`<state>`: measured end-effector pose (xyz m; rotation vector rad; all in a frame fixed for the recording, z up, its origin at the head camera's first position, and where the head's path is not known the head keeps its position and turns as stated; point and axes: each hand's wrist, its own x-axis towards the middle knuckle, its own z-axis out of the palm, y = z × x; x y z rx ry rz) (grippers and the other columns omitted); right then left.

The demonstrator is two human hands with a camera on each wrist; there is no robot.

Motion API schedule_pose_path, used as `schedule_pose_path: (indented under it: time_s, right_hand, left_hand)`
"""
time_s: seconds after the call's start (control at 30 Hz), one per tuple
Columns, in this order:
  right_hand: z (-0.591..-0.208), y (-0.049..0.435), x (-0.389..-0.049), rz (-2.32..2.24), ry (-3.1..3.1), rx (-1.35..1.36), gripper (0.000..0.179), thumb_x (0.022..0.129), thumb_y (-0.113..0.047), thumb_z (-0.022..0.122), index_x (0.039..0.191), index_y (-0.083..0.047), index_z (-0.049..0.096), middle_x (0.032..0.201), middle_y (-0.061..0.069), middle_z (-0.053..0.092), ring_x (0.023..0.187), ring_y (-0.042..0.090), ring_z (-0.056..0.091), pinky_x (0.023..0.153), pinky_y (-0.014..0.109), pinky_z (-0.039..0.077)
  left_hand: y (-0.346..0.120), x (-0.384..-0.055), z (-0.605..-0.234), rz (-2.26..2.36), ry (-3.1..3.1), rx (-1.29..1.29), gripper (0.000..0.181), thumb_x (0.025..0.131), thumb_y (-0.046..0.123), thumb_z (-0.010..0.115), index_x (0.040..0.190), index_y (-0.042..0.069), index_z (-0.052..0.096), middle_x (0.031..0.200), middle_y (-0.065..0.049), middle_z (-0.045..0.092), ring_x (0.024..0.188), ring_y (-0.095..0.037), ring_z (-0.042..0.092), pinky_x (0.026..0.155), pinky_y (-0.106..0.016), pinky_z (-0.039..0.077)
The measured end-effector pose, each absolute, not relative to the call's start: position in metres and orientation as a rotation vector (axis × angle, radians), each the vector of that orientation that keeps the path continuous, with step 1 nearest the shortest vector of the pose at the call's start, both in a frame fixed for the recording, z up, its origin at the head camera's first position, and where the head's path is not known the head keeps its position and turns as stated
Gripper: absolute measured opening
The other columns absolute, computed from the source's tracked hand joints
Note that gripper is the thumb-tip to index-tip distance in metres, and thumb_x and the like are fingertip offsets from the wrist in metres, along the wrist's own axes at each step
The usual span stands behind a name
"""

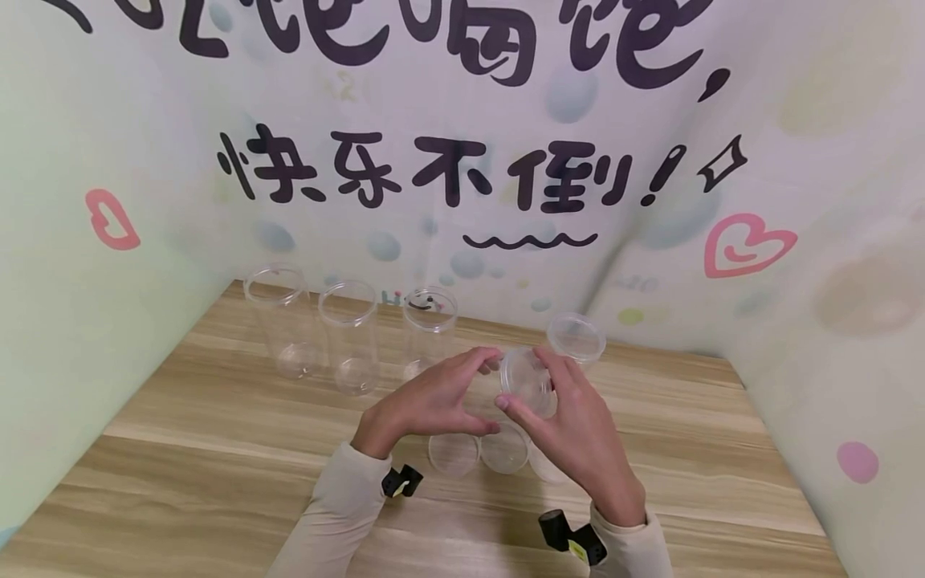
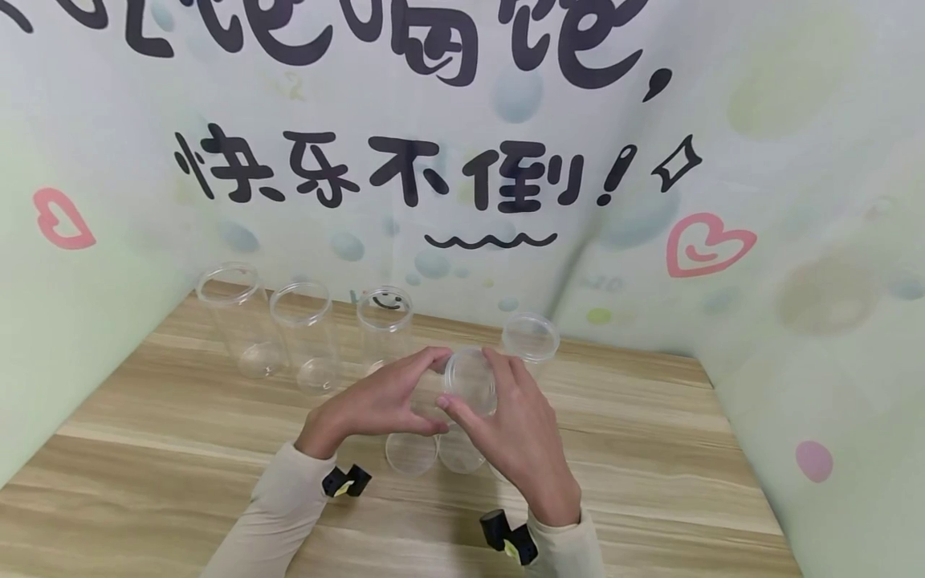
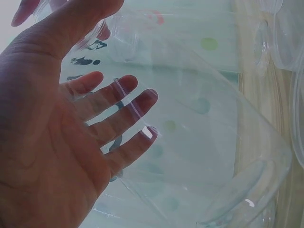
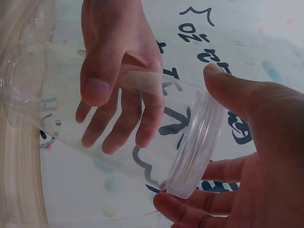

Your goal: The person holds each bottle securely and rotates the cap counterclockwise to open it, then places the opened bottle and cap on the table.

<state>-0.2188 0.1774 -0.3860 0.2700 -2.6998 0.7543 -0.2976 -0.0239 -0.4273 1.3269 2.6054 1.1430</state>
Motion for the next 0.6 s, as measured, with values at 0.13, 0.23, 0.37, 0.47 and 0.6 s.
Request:
schedule_pose_path:
  time_s: [0.13,0.23,0.37,0.47,0.6]
  right_hand:
    - [-0.3855,0.1781,-0.219,0.78,-2.7,0.296,0.076,0.083,-0.05,0.076,0.141,-0.011,0.049,0.132,0.008,0.058,0.109,0.027,0.061,0.085,0.049,0.051]
    - [-0.3849,0.1785,-0.2192,0.794,-2.699,0.316,0.075,0.083,-0.048,0.077,0.142,-0.011,0.049,0.134,0.009,0.057,0.113,0.028,0.059,0.089,0.051,0.051]
    - [-0.384,0.1793,-0.2192,0.817,-2.691,0.345,0.074,0.083,-0.043,0.078,0.142,-0.011,0.048,0.135,0.009,0.056,0.114,0.028,0.058,0.088,0.049,0.051]
    - [-0.3835,0.1797,-0.219,0.831,-2.683,0.365,0.074,0.082,-0.041,0.08,0.143,-0.012,0.048,0.134,0.007,0.057,0.109,0.024,0.058,0.083,0.043,0.051]
    - [-0.3835,0.1799,-0.2189,0.851,-2.677,0.382,0.074,0.082,-0.038,0.081,0.143,-0.012,0.048,0.131,0.006,0.057,0.105,0.022,0.056,0.076,0.036,0.05]
  left_hand:
    - [-0.024,-0.2978,-0.4276,1.148,2.597,1.317,0.084,0.077,0.035,0.085,0.143,0.009,0.04,0.133,-0.006,0.058,0.125,-0.019,0.055,0.106,-0.036,0.045]
    - [-0.0239,-0.2974,-0.4274,1.145,2.602,1.309,0.084,0.077,0.036,0.085,0.144,0.011,0.04,0.133,-0.004,0.058,0.125,-0.017,0.055,0.106,-0.035,0.045]
    - [-0.0239,-0.2968,-0.4272,1.151,2.605,1.307,0.084,0.077,0.037,0.084,0.144,0.012,0.04,0.132,-0.001,0.058,0.125,-0.016,0.054,0.105,-0.035,0.045]
    - [-0.0241,-0.2969,-0.4277,1.163,2.597,1.304,0.084,0.077,0.036,0.085,0.144,0.013,0.04,0.131,0.0,0.057,0.125,-0.017,0.054,0.105,-0.035,0.045]
    - [-0.0243,-0.297,-0.428,1.177,2.585,1.3,0.083,0.077,0.035,0.085,0.143,0.014,0.04,0.131,0.001,0.057,0.125,-0.018,0.054,0.104,-0.035,0.046]
